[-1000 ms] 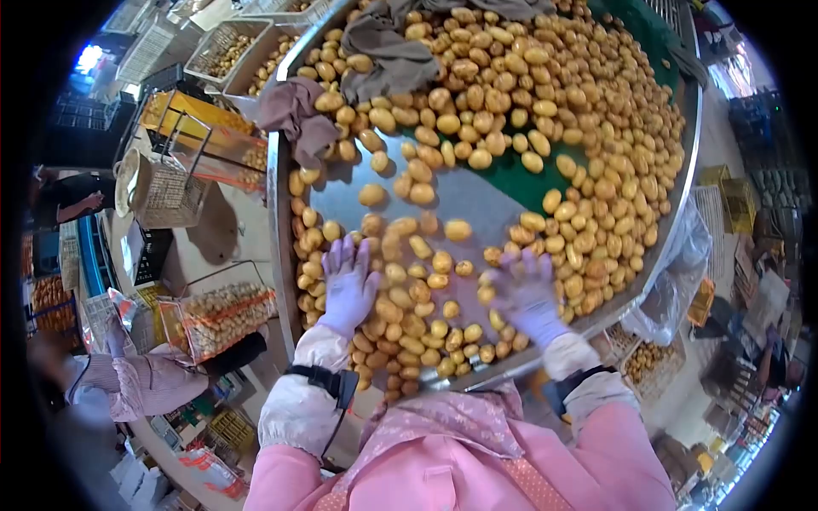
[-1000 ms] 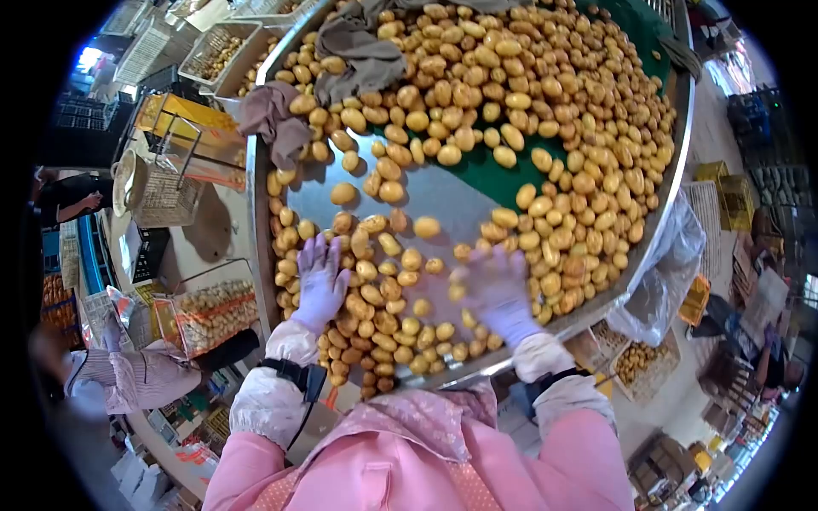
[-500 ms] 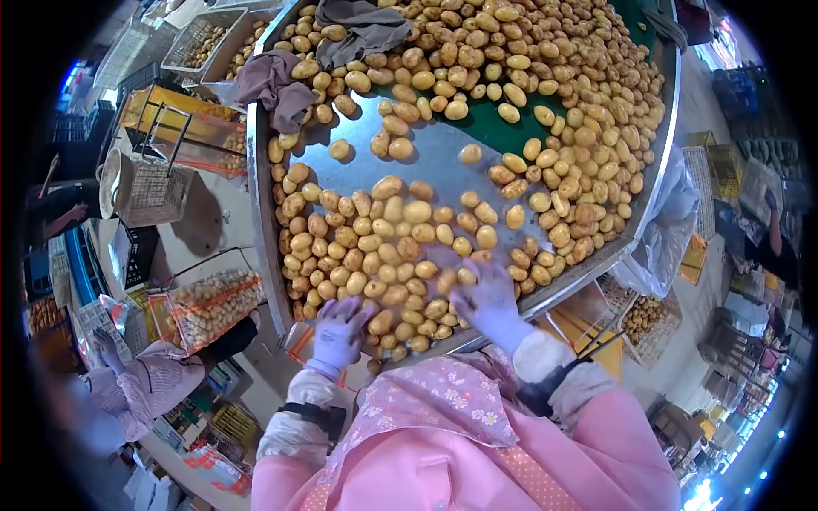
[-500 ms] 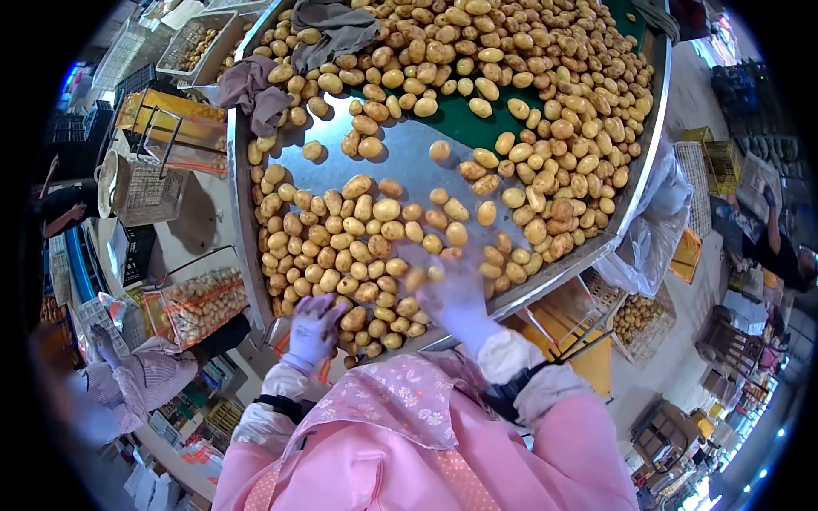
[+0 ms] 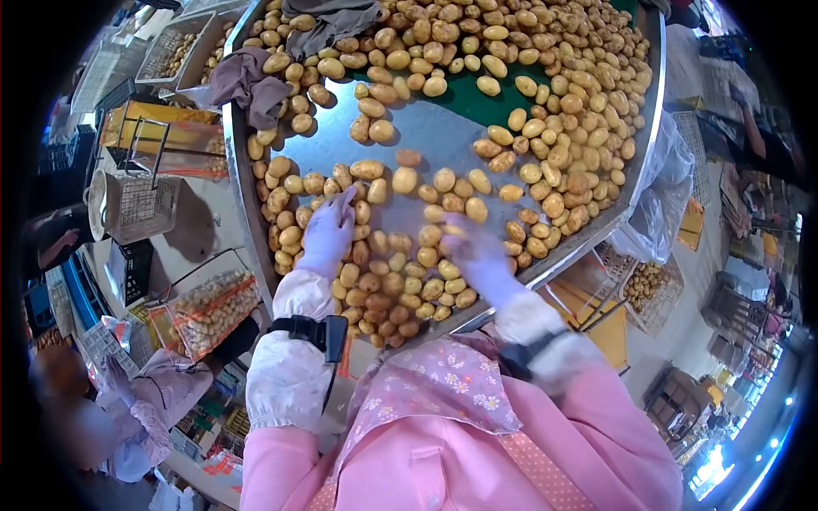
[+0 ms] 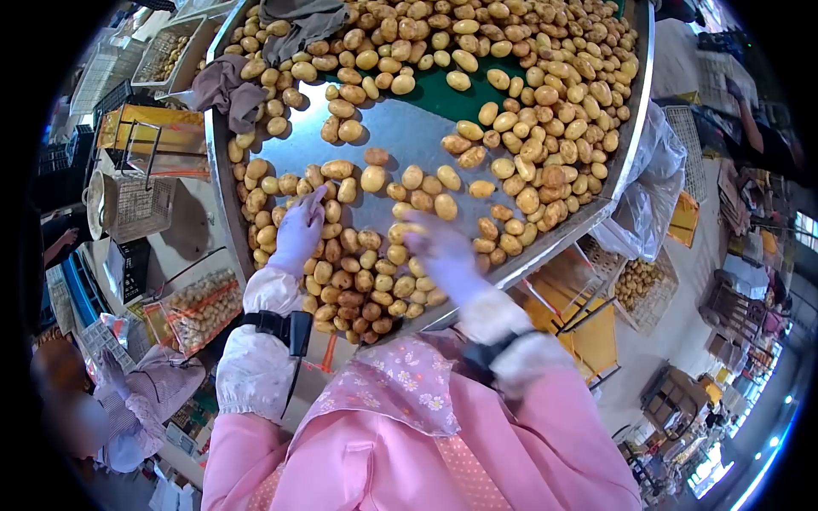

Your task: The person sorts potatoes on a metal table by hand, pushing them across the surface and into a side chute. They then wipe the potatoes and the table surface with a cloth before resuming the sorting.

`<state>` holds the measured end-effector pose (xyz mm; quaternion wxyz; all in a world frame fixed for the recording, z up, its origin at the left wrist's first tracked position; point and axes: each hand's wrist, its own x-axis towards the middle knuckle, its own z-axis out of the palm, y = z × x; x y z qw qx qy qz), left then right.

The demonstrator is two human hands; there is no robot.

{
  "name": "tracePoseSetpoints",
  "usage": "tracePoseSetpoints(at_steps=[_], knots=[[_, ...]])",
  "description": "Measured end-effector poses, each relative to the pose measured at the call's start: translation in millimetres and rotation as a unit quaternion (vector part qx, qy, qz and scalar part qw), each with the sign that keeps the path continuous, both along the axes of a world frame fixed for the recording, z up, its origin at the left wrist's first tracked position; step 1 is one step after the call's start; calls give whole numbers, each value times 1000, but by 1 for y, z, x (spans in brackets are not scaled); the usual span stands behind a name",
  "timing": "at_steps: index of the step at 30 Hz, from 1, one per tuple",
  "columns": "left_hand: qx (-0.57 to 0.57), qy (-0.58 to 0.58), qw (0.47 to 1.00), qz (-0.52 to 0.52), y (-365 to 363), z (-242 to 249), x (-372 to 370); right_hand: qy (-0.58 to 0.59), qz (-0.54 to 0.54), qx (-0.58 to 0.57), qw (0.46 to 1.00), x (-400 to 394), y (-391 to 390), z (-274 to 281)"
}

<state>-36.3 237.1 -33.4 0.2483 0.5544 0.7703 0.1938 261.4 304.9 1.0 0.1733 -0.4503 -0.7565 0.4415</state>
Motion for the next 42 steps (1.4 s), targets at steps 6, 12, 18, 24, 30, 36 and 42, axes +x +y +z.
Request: tracePoseSetpoints(at_steps=[6, 12, 18, 24, 30, 36, 42], knots=[[108, -5, 991, 78, -64, 2, 34, -439, -169, 209, 857, 244, -31, 11], [-15, 94, 981, -171, -147, 23, 112, -272, -83, 226, 931, 102, -15, -14], [-26, 37, 993, -109, -230, 15, 91, -196, 333, 237, 891, -7, -75, -26], [-23, 93, 995, -15, -247, 31, 39, -211, 384, 303, 846, 71, 105, -48], [142, 122, 978, 97, -105, 25, -37, -374, 10, 284, 883, -101, 133, -49], [-16, 136, 989, 57, -16, -11, -36, -207, 257, 244, 912, -77, 11, -42], [-139, 133, 979, 72, -35, -9, 11, -15, 185, 197, 963, -102, 25, -35]])
